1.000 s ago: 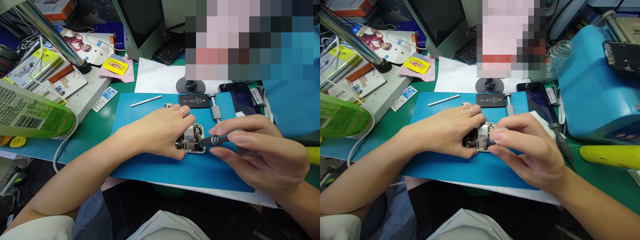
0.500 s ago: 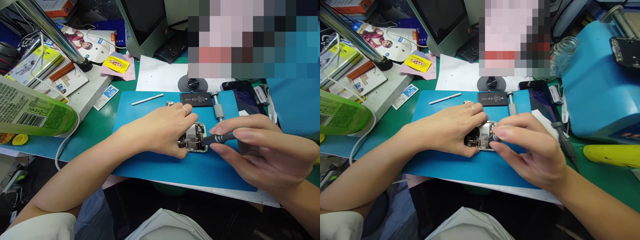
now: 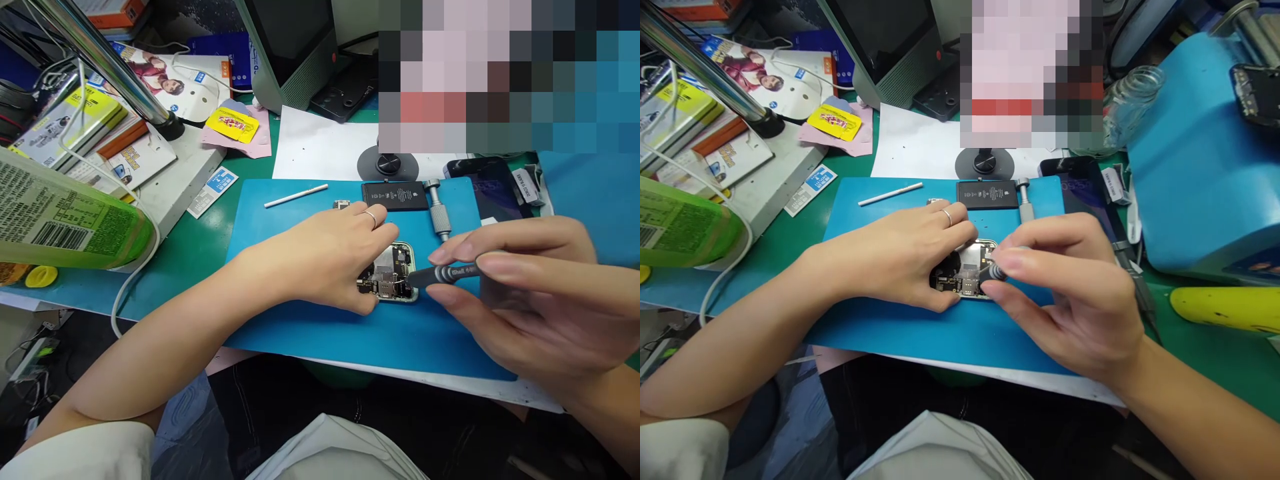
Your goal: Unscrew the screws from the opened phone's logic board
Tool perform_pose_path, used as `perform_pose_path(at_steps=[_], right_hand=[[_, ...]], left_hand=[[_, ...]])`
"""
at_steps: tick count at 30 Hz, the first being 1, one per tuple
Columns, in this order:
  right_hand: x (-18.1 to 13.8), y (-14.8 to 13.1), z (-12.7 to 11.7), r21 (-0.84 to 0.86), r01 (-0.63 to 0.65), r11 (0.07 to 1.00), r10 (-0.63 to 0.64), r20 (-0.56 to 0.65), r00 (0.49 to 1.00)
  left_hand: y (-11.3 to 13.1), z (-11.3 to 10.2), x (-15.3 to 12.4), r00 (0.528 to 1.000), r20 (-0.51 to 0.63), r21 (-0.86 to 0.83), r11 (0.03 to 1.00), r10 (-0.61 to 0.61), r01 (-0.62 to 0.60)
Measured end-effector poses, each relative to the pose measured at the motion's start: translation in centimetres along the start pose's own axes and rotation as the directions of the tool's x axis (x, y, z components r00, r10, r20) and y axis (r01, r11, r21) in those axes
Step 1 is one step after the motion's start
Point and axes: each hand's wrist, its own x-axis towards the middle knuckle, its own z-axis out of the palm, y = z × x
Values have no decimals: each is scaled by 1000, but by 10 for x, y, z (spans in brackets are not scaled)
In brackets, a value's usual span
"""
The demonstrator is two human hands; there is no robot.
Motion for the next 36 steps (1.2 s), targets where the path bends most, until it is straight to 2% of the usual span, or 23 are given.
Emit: perform_pose_path(at_steps=[4, 7, 12, 17, 22, 25, 29, 32, 36], right_hand=[[1, -1, 0, 39, -20, 999, 19, 36, 999], [5, -1, -1, 84, 11, 996, -19, 96, 995], [3, 4, 0, 1, 69, 998, -69, 15, 998], [2, 4, 3, 106, 37, 994, -42, 48, 998], [6, 0, 6, 51, -20, 998, 21, -15, 1000], [3, 0, 7, 81, -89, 993, 89, 4, 996], [0, 4, 9, 153, -45, 987, 37, 50, 998], [-1, 5, 9, 112, 3, 994, -7, 32, 999], [-4, 4, 8, 217, -117, 969, 99, 94, 991]], left_hand=[[0, 1, 0, 1000, -22, 1, 1000, 5, -5], [0, 1, 0, 1000, -30, -5, 1000, 4, -4], [-1, 2, -1, 999, -34, -10, 1000, 6, -6], [-1, 2, -1, 999, -33, -9, 1000, 10, -10], [0, 0, -1, 1000, -8, 3, 1000, 0, 0], [0, 0, 0, 1000, -12, 13, 1000, 11, -11], [2, -1, 0, 1000, 16, 33, 999, 10, -10], [3, -2, 0, 999, 38, 42, 999, -1, 0], [3, -2, 1, 999, 42, 28, 1000, 3, -4]])
